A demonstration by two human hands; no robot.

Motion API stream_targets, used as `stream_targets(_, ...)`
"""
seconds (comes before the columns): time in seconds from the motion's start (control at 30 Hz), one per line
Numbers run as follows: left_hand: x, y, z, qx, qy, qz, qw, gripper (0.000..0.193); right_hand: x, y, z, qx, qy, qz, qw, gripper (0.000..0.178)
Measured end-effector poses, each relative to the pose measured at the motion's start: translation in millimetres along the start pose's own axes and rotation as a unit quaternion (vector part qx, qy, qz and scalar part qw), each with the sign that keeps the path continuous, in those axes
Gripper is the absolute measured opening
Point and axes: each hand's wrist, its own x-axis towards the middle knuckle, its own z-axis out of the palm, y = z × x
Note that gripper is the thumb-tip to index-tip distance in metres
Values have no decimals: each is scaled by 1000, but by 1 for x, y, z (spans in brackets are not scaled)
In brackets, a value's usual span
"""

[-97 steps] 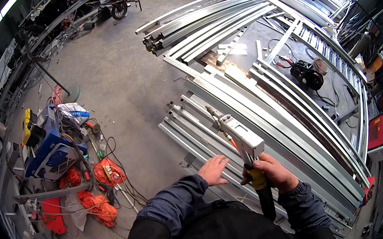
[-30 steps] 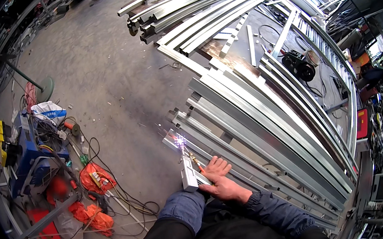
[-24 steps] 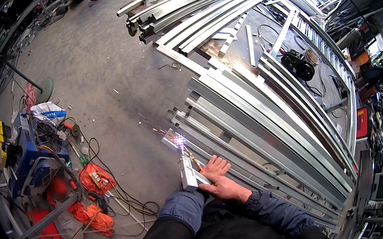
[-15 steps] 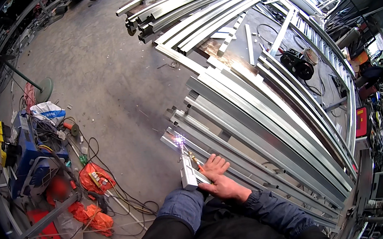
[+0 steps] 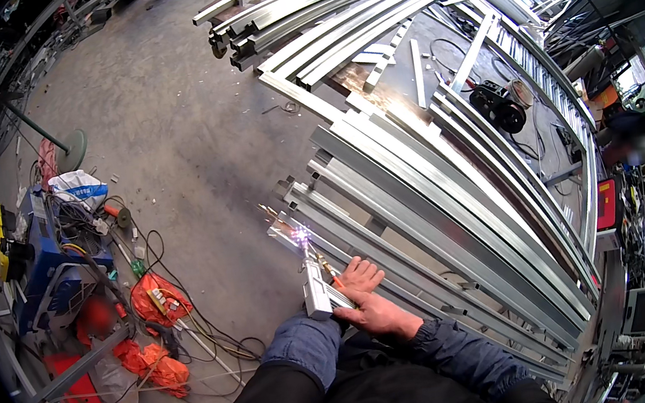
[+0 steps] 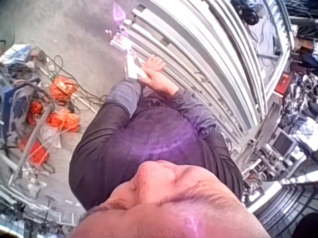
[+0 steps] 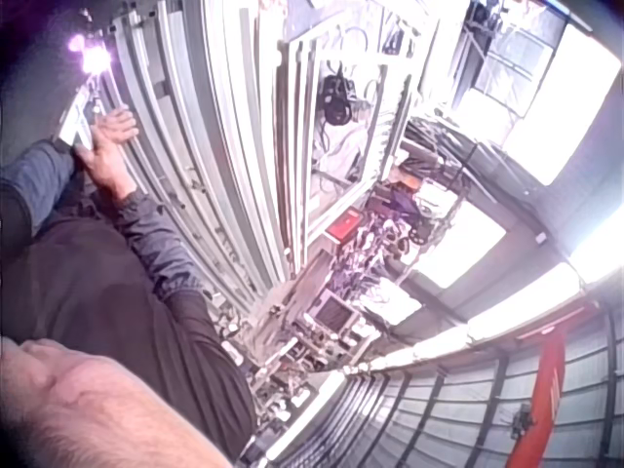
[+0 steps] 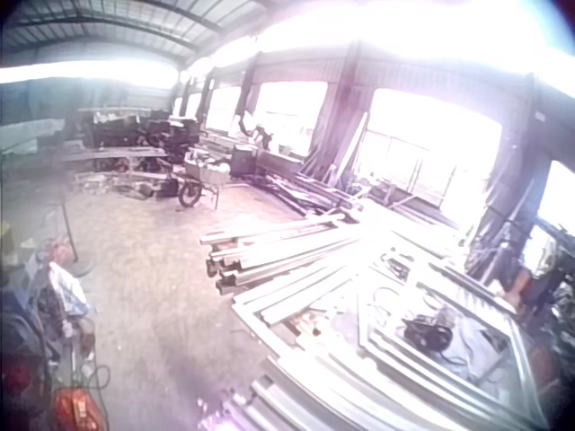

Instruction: The person welds multiple aluminum frame sections using a handheld welding torch. They position the torch at various joints, create welds with visible sparks, and reposition the frame pieces between welds. The person occasionally adjusts the frame and moves around the workspace.

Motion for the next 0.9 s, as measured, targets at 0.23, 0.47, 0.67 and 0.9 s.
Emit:
stream_targets(0.23,3,-3,-3,2,19,7,1000,29,-14,-9,-9,-24,-12,-23,999,70)
stream_targets(0.47,8,-4,36,47,-62,15,997,38,-56,-22,-83,177,-129,121,968,61)
stream_targets(0.67,25,-5,-2,-185,-347,-134,910,64,-9,-11,-146,282,-178,190,923,54)
stream_targets(0.9,32,-16,-4,-176,-206,-14,962,59,50,23,-159,362,-167,248,883,59)
